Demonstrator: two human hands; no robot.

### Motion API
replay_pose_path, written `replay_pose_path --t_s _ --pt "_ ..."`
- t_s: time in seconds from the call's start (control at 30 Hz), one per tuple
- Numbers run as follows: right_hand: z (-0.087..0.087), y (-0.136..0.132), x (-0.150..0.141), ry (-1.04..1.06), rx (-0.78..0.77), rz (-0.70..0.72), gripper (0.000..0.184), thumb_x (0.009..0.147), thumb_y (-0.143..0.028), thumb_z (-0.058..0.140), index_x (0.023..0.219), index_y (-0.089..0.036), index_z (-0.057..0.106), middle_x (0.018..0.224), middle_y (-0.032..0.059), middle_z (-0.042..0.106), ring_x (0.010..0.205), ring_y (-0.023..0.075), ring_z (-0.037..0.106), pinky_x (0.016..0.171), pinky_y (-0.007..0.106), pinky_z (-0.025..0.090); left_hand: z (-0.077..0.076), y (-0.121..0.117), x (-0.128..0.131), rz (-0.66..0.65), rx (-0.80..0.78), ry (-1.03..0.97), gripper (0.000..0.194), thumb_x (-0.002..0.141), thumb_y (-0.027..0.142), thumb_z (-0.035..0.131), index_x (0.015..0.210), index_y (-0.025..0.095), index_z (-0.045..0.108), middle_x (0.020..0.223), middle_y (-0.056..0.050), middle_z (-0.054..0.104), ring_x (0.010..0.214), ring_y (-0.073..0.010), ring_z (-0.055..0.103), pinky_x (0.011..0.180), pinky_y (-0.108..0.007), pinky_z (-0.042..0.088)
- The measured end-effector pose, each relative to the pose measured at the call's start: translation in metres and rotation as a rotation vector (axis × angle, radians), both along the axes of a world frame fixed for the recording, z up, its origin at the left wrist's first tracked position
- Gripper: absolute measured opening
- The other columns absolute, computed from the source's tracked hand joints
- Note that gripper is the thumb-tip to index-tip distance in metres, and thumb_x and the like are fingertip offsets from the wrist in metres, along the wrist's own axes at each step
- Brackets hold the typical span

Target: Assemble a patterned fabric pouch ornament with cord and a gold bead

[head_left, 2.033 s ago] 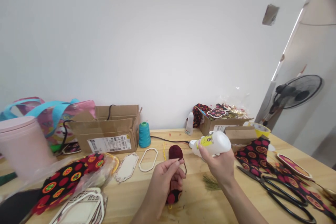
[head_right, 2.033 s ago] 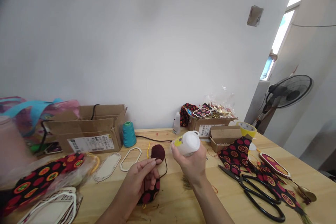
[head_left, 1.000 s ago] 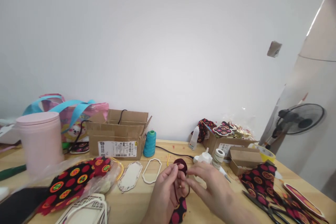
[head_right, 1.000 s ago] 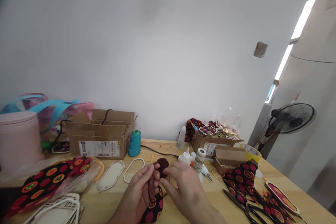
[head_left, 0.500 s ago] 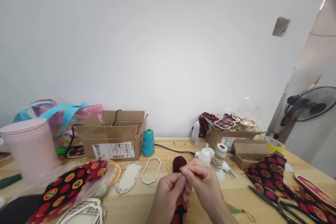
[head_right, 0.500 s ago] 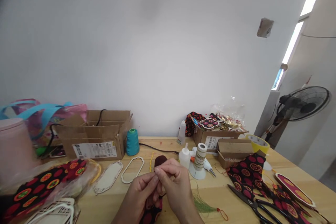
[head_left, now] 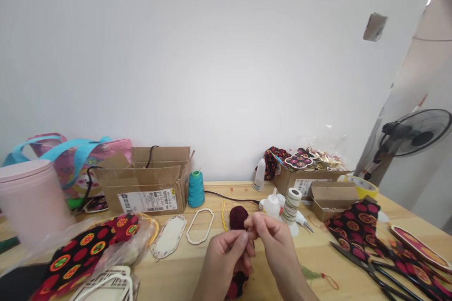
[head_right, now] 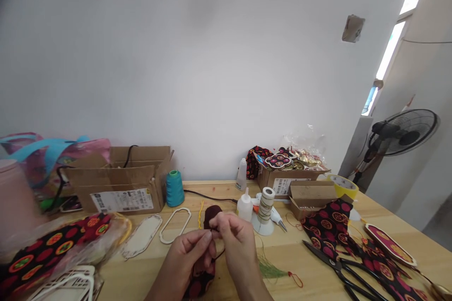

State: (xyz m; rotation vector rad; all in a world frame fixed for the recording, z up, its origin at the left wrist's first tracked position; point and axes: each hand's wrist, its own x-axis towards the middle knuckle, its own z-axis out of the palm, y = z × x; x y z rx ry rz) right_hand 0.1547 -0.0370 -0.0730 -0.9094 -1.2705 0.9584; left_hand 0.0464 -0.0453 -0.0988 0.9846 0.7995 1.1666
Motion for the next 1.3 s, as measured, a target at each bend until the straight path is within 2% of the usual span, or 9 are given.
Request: replay_pose_path --t_s 0.13,0.23,0.33,0.43,0.63,0.8,0.97,1.07,1.3 --pt "0.002 -0.004 0.005 -0.072 0.018 0.000 0.042 0.079 -0.047 0.037 0.090 -0.018 0.065 0.082 0.0073 0.066 0.072 0.0178 0.058 0.067 0.031 0.047 0.001 -0.001 0.001 0.043 -0.033 -0.115 0.023 0.062 0.035 0.063 0.065 0.013 0.062 0.049 0.003 0.052 0.037 -0.0055 0.042 0.039 -0.019 0.037" --pt "0.003 -0.006 0.003 -0.153 0.068 0.065 0.031 0.074 -0.042 0.048 0.086 -0.020 0.067 0.089 0.0075 0.065 0.086 0.0207 0.057 0.076 0.033 0.045 0.000 0.000 0.000 0.001 -0.002 -0.098 0.025 0.066 0.037 0.060 0.058 0.013 0.060 0.044 0.003 0.049 0.036 -0.0061 0.043 0.038 -0.018 0.034" --pt "0.001 -0.008 -0.002 -0.121 0.044 0.126 0.022 0.072 -0.035 0.053 0.075 -0.019 0.068 0.070 0.0040 0.063 0.062 0.0162 0.060 0.054 0.025 0.049 -0.001 0.000 -0.001 -0.036 0.013 -0.034 0.029 0.068 0.038 0.057 0.053 0.013 0.056 0.042 0.003 0.049 0.037 -0.0071 0.045 0.039 -0.018 0.032" --pt "-0.002 -0.008 -0.006 0.008 -0.045 0.141 0.021 0.068 -0.036 0.057 0.062 -0.017 0.066 0.050 -0.0035 0.050 0.029 0.0060 0.042 0.027 0.018 0.034 0.000 -0.002 0.001 -0.041 0.030 0.055 0.031 0.068 0.040 0.056 0.054 0.012 0.058 0.042 0.002 0.050 0.037 -0.0066 0.046 0.038 -0.017 0.030" --pt "-0.003 -0.005 -0.007 0.213 -0.166 0.147 0.024 0.053 -0.030 0.070 0.042 -0.014 0.055 0.042 -0.0060 0.048 0.024 0.0028 0.034 0.024 0.016 0.024 0.004 -0.006 0.003 -0.107 0.091 0.126 0.033 0.069 0.040 0.054 0.053 0.011 0.061 0.044 0.001 0.051 0.036 -0.0061 0.044 0.039 -0.017 0.033" --pt "-0.009 0.000 -0.004 0.351 -0.167 0.224 0.024 0.051 -0.024 0.073 0.041 -0.014 0.053 0.044 -0.0047 0.050 0.036 0.0056 0.044 0.033 0.016 0.033 0.000 -0.005 0.001 -0.114 0.084 0.142 0.034 0.070 0.038 0.054 0.052 0.011 0.062 0.039 0.001 0.050 0.033 -0.0055 0.044 0.036 -0.016 0.030" --pt "-0.008 0.004 0.006 0.527 -0.195 0.263 0.039 0.064 -0.052 0.056 0.081 -0.019 0.064 0.079 0.0050 0.064 0.069 0.0139 0.058 0.061 0.024 0.047 0.000 -0.002 0.001 -0.038 -0.044 -0.121 0.024 0.064 0.035 0.062 0.068 0.012 0.064 0.051 0.000 0.058 0.034 -0.0059 0.047 0.035 -0.016 0.035" --pt "-0.005 0.001 0.006 0.335 -0.174 0.252 0.044 0.071 -0.053 0.047 0.086 -0.016 0.065 0.084 0.0085 0.064 0.075 0.0176 0.058 0.069 0.030 0.046 0.005 -0.003 -0.001 -0.001 -0.093 -0.232 0.022 0.065 0.033 0.062 0.069 0.012 0.063 0.051 0.001 0.058 0.036 -0.0052 0.049 0.036 -0.015 0.036" --pt "-0.008 -0.005 -0.003 0.024 -0.198 0.301 0.030 0.066 -0.040 0.060 0.082 -0.016 0.068 0.071 0.0027 0.061 0.038 0.0060 0.045 0.038 0.020 0.037 0.001 -0.003 -0.001 -0.089 -0.004 -0.229 0.025 0.074 0.030 0.053 0.061 0.010 0.061 0.046 0.001 0.054 0.037 -0.0050 0.048 0.039 -0.015 0.037"
